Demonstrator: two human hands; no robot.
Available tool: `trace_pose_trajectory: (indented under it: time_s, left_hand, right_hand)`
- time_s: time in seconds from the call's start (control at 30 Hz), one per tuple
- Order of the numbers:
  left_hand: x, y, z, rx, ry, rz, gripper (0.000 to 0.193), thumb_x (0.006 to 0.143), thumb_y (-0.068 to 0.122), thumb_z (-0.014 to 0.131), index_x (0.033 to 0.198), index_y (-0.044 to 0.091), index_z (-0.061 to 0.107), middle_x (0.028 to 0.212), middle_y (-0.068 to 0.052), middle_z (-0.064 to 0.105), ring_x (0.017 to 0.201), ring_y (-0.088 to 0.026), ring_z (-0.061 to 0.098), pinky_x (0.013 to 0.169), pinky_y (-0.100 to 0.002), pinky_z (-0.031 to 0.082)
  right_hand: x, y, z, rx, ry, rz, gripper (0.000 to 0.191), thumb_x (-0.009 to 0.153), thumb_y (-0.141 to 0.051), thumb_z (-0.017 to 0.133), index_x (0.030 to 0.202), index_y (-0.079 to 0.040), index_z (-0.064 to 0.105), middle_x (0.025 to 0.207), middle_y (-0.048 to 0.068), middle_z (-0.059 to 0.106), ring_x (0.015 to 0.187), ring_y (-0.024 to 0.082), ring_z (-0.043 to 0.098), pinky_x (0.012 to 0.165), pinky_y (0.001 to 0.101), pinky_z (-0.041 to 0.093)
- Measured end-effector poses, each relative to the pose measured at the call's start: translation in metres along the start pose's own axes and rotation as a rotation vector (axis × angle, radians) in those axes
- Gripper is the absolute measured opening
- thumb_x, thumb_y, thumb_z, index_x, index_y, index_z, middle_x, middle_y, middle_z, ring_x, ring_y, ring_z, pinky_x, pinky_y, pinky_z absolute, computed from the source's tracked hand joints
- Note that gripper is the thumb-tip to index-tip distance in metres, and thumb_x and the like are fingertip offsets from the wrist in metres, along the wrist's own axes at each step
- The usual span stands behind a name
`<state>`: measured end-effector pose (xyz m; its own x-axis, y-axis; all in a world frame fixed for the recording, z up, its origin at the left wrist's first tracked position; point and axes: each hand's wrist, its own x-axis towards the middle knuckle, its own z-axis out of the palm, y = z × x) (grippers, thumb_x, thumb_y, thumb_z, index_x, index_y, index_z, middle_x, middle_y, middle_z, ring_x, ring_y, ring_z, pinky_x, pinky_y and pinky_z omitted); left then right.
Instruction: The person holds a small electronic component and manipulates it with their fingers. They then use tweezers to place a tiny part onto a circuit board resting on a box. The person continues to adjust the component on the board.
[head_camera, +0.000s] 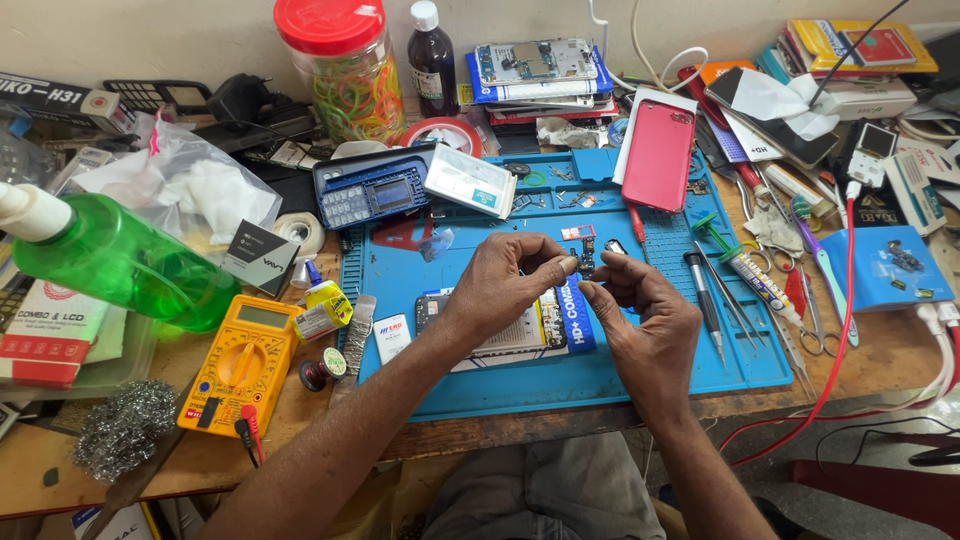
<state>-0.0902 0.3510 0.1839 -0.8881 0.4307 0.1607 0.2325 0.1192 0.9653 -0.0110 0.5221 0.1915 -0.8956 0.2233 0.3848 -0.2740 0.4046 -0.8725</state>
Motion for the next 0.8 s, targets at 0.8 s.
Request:
trace_pose_trajectory:
  time_s: [0.8]
  left_hand:
    - [-0.011,0.022,-0.060,0.623,-0.108,0.258,0.028,0.079,0.024,0.087,0.099,0.009,0.073,0.097,-0.006,0.073,0.094,-0.023,0.072,0.083,-0.041,0.057]
  right_hand:
    - [-0.024,0.004,-0.007,-0.025,-0.113,0.159,0.016,0.093,-0.003,0.078,0.109,0.000,0.075,0.090,0.005,0.075,0.079,0.007,0.067,0.071,0.0214,0.054]
